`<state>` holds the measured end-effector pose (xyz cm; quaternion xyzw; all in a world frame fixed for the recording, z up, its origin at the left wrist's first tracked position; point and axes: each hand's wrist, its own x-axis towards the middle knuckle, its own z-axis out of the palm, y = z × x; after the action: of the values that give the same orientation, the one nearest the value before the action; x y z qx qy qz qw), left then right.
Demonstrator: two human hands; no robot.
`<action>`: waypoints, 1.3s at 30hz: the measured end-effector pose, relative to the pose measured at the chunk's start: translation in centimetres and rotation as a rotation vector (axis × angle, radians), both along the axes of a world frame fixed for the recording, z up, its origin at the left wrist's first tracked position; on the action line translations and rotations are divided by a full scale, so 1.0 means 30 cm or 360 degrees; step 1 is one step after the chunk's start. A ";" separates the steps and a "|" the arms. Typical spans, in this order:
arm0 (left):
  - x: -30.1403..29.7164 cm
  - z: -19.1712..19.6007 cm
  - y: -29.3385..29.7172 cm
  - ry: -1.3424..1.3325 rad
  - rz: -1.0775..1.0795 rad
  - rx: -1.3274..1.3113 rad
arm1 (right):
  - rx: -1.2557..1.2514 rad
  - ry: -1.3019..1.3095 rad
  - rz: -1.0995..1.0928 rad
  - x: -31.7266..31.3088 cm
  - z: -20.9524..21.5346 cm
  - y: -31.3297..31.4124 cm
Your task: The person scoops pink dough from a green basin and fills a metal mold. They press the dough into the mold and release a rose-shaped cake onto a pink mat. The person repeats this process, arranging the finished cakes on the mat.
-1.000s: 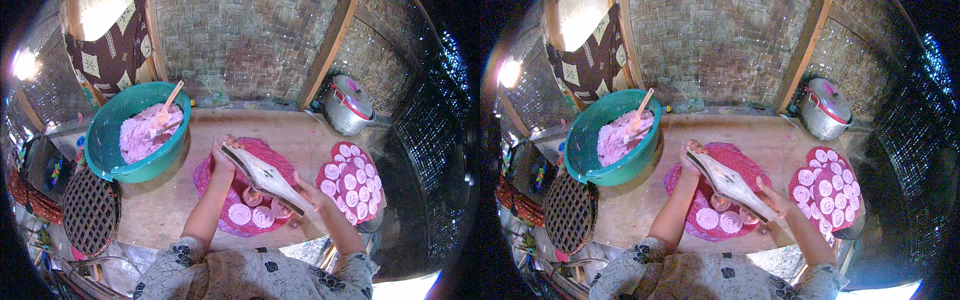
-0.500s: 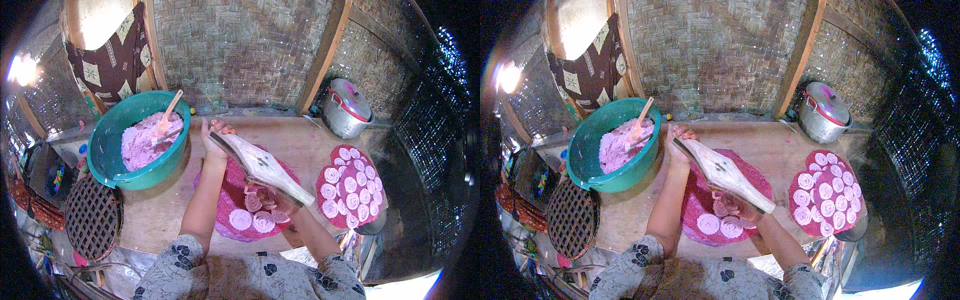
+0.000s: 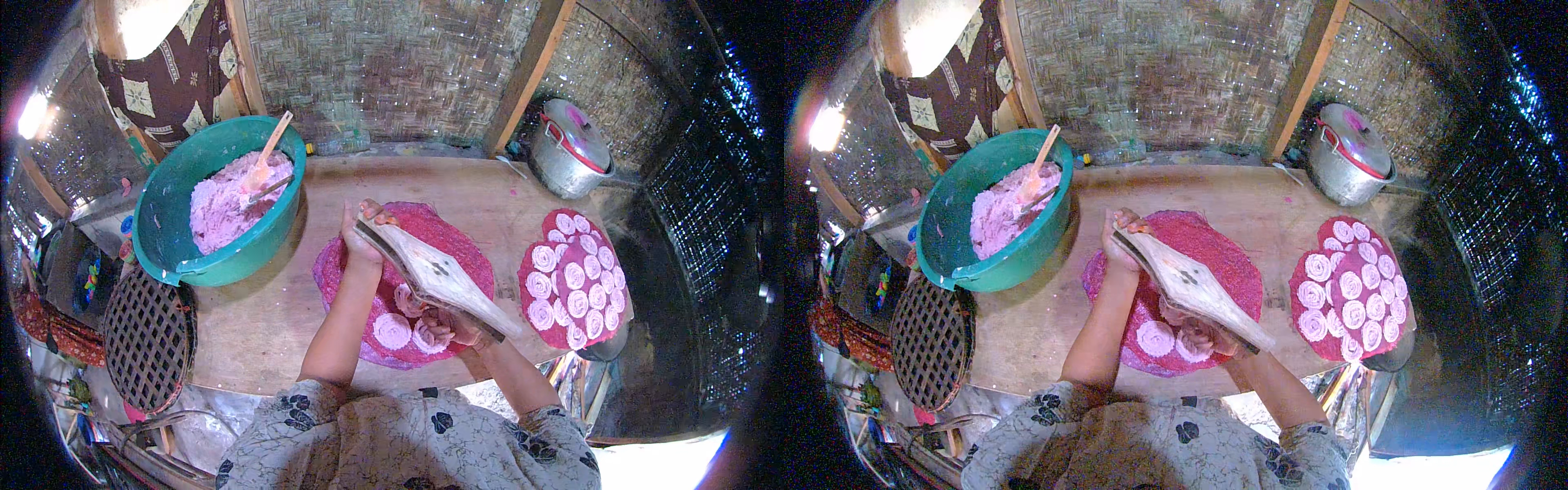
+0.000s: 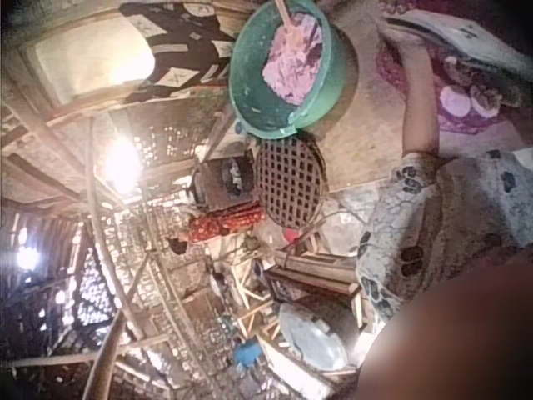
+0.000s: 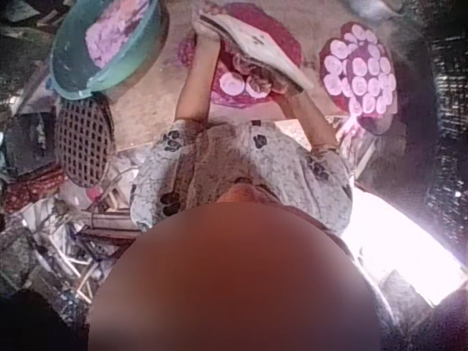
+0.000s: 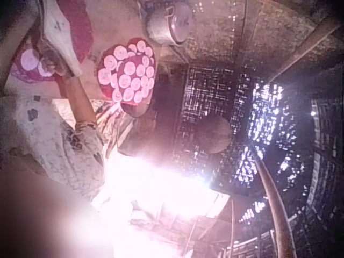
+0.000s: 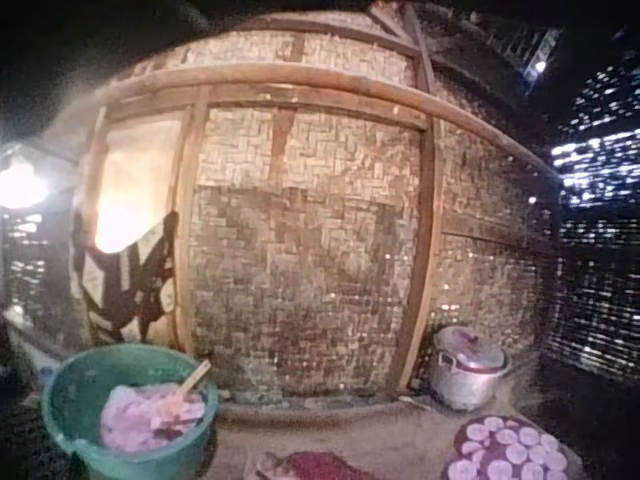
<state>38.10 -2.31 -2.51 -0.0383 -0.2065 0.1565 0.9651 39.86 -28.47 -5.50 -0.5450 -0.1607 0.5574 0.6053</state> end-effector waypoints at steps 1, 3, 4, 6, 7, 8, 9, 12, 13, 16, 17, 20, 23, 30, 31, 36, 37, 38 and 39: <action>0.001 0.002 -0.004 -0.0016 -0.0007 0.0033 | -0.0055 -0.0100 -0.0003 0.002 -0.001 -0.002; 0.002 0.013 -0.003 -0.0036 0.0023 0.0056 | -0.0163 -0.0347 0.0000 0.007 -0.004 -0.006; 0.000 0.022 0.000 -0.0063 0.0032 0.0077 | -0.0197 -0.0463 -0.0004 0.004 -0.008 -0.008; -0.006 0.042 0.010 -0.0104 0.0028 0.0077 | -0.0279 -0.0776 0.0000 0.003 -0.013 -0.005; -0.011 0.054 0.016 -0.0120 0.0032 0.0077 | -0.0302 -0.0935 -0.0002 0.002 -0.015 -0.001; -0.017 0.064 0.020 -0.0118 0.0025 0.0074 | -0.0308 -0.1125 -0.0003 -0.005 -0.017 0.004; -0.024 0.075 0.024 -0.0112 0.0023 0.0070 | -0.0410 -0.1346 0.0076 -0.009 -0.017 0.012; -0.043 0.105 0.032 -0.0110 0.0004 0.0077 | -0.0135 -0.1942 -0.0090 -0.036 -0.004 0.047; -0.047 0.114 0.033 -0.0111 -0.0005 0.0082 | -0.0020 -0.2180 -0.0149 -0.047 0.005 0.061; -0.056 0.135 0.036 -0.0101 -0.0019 0.0067 | 0.0166 -0.2764 -0.0248 -0.073 0.052 0.094; -0.056 0.141 0.038 -0.0093 -0.0034 0.0074 | 0.0113 -0.2876 -0.0223 -0.078 0.074 0.099; -0.046 0.158 0.050 -0.0084 -0.0019 0.0150 | -0.0053 -0.2258 -0.0170 -0.068 0.153 0.074; -0.015 0.176 0.061 -0.0107 0.0045 0.0335 | -0.0182 -0.1157 -0.0128 0.008 0.246 -0.014; 0.175 0.113 -0.026 0.0563 0.0049 0.0278 | -0.0394 -0.0191 0.0473 0.260 0.388 -0.171; 0.208 0.085 -0.044 0.0528 -0.0007 0.0220 | -0.0531 -0.0269 0.0406 0.270 0.393 -0.173; 0.287 -0.096 -0.110 0.0763 0.0085 0.0009 | -0.0908 -0.0530 0.0383 0.264 0.390 -0.135; 0.297 -0.114 -0.101 0.0912 0.0077 -0.0029 | -0.1056 -0.0549 0.0382 0.260 0.389 -0.123; 0.299 -0.125 -0.091 0.0861 0.0010 -0.0157 | -0.1124 -0.0668 0.0310 0.255 0.389 -0.115; 0.301 -0.127 -0.082 0.0722 0.0051 -0.0086 | -0.1049 -0.0715 0.0336 0.250 0.393 -0.111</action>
<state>47.12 -4.77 -6.33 -0.0246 0.0196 0.1817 0.9828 47.35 -31.79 6.29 -0.7984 -0.1569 0.5052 0.2877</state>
